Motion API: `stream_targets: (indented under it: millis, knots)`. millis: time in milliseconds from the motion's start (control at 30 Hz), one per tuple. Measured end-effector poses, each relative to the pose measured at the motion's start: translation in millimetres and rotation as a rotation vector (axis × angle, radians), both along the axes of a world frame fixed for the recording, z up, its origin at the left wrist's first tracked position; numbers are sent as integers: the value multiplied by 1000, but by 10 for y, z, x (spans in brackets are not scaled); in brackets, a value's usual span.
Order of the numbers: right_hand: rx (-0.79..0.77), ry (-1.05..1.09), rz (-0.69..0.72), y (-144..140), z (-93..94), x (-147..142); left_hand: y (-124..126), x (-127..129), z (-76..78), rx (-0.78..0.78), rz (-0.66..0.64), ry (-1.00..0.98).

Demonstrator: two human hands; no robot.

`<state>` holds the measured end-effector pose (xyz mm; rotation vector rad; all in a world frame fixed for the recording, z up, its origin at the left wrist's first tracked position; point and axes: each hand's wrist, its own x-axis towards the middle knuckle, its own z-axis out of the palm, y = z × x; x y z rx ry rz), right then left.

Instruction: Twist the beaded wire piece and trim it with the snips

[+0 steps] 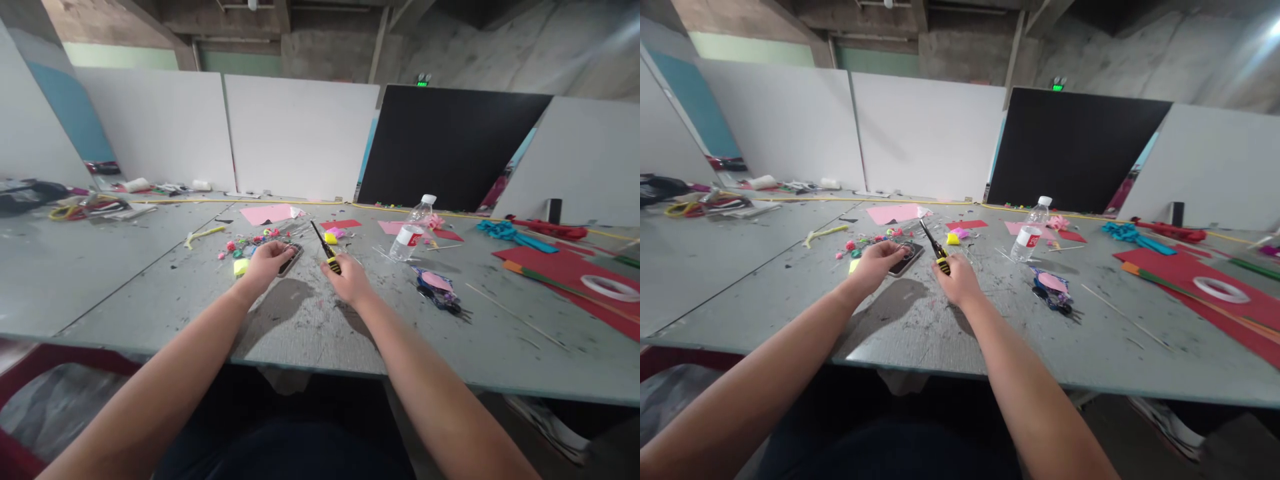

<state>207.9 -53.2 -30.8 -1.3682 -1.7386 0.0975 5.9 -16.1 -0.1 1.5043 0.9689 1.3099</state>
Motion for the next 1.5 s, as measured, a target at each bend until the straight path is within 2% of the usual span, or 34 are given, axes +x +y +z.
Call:
stream_targets:
  millis: [167, 367, 600, 900, 1167, 1500]
  knots:
    - [-55, -33, 11, -4, -32, -15, 4, 42, -25, -89, -93, -179]
    - [-121, -41, 71, -83, 6, -51, 7, 73, -30, -52, -161, -335]
    - [-150, -12, 148, -172, 46, -104, -29, 37, 21, -2, -152, -323]
    - [-296, 115, 296, -267, 103, -173, -34, 28, 28, -8, -156, -329]
    - [-357, 157, 299, -295, 78, -200, -9, 28, -17, 18, -188, -310]
    - [-300, 118, 241, -313, 84, -226, 0, 38, -32, 41, -139, -313]
